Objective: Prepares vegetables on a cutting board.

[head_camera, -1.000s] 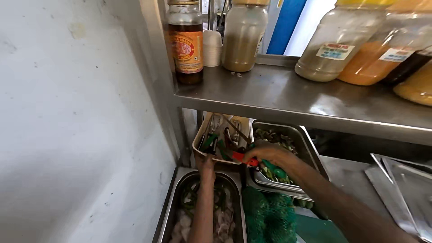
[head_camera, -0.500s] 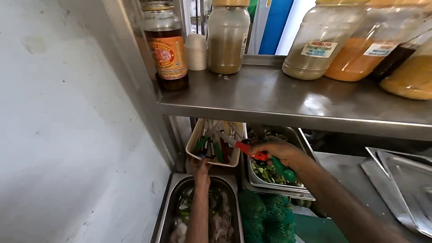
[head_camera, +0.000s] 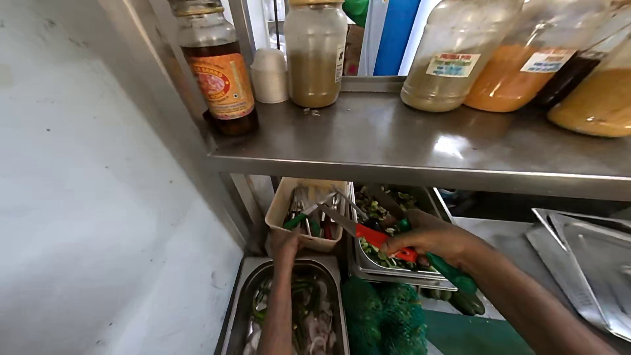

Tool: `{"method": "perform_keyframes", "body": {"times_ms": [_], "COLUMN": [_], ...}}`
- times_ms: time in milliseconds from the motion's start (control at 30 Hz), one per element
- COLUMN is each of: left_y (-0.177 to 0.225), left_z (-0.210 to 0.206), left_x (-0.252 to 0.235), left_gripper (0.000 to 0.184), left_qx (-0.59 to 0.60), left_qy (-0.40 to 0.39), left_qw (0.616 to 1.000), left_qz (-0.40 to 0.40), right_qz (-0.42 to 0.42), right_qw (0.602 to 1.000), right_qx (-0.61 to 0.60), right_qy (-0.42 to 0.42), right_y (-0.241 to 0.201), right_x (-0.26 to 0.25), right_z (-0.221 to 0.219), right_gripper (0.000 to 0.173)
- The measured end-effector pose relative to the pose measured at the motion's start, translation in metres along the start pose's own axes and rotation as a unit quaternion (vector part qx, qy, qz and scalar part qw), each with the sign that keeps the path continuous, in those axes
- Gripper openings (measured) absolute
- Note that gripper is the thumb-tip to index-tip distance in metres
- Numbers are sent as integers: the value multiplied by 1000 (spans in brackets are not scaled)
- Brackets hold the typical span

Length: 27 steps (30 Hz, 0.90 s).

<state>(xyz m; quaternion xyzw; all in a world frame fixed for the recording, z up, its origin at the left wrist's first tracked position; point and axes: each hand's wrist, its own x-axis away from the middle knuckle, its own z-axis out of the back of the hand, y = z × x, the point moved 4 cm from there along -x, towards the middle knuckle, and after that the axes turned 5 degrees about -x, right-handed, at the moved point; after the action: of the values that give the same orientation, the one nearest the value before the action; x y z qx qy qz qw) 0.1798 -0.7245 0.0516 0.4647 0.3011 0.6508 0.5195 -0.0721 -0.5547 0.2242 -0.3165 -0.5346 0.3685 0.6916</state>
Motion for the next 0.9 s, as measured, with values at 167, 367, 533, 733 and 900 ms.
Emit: {"method": "perform_keyframes", "body": {"times_ms": [167, 367, 533, 733, 900], "left_y": [57, 65, 52, 34, -12], "left_z": [40, 2, 9, 50, 80], "left_x": [25, 20, 27, 96, 141], "left_gripper": [67, 47, 39, 33, 32], "left_qx": [-392, -432, -340, -124, -50], "left_qy": [17, -107, -59, 57, 63], "left_qw": [920, 878, 899, 951, 962], "left_qz": [2, -176, -268, -279, -262], "right_qz": [9, 23, 19, 15, 29], "right_qw": [1000, 999, 997, 975, 977], "right_qx": [-15, -37, -75, -218, -200], "right_qy": [19, 28, 24, 37, 63], "right_y": [7, 18, 19, 7, 6], "right_x": [19, 27, 20, -51, -91], "right_z": [11, 20, 6, -53, -101], "right_gripper": [44, 44, 40, 15, 39]}}
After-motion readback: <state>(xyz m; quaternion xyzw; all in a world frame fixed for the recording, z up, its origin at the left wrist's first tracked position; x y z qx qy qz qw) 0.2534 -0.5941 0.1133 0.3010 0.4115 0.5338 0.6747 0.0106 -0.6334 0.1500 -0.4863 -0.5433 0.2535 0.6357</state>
